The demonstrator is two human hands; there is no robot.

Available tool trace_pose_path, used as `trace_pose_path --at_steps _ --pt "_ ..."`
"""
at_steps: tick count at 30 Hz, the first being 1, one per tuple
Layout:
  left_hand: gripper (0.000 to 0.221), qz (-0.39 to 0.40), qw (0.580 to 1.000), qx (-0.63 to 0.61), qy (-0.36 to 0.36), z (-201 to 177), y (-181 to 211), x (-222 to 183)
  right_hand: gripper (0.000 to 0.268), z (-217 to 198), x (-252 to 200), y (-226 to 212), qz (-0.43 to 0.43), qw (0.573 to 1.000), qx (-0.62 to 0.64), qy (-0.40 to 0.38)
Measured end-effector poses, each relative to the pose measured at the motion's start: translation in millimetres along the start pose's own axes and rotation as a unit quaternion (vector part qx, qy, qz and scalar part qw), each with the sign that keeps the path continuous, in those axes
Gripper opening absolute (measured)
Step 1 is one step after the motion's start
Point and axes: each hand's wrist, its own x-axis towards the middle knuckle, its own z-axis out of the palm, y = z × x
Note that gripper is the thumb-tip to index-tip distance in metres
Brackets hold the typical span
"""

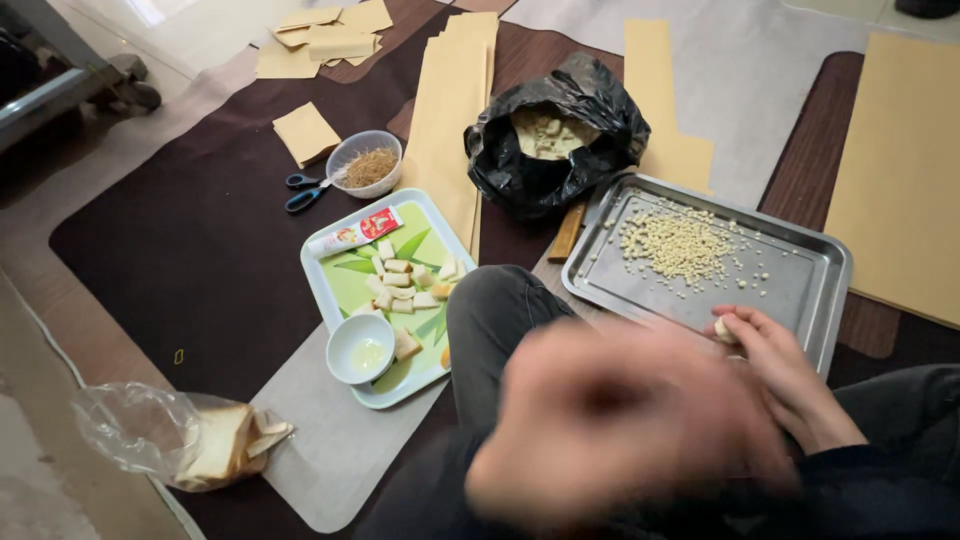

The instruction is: Preparing small dough balls by incorporating small white ingredients from a tray

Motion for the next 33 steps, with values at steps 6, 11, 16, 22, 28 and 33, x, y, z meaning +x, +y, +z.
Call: trace_pose_path --at_steps 6,11,16,22,28,33 --pt "0.020 -0.061 0.991 0.089 0.084 -116 -211 31 0.046 22 -21 -36 0.025 0.999 0.042 -0.006" --pt "0.022 0.037 0.895 0.434 0.096 -118 -248 23 0.039 -4 9 1 0.009 0.998 0.067 -0.012" --pt "0.035 -0.015 0.891 0.454 -0.025 -103 -288 4 0.044 6 -5 -8 0.018 0.999 0.035 -0.023" --pt "0.022 -0.001 0.900 0.434 -0.044 -96 -285 0 0.041 6 -6 0 0.026 0.998 0.029 -0.051" --pt "0.026 -0.028 0.907 0.418 -0.045 -97 -278 0 0.041 10 -10 -3 0.039 0.998 0.023 -0.053" --pt "0.028 -0.035 0.905 0.422 -0.049 -99 -280 -1 0.044 10 -10 -2 0.040 0.998 0.018 -0.053"
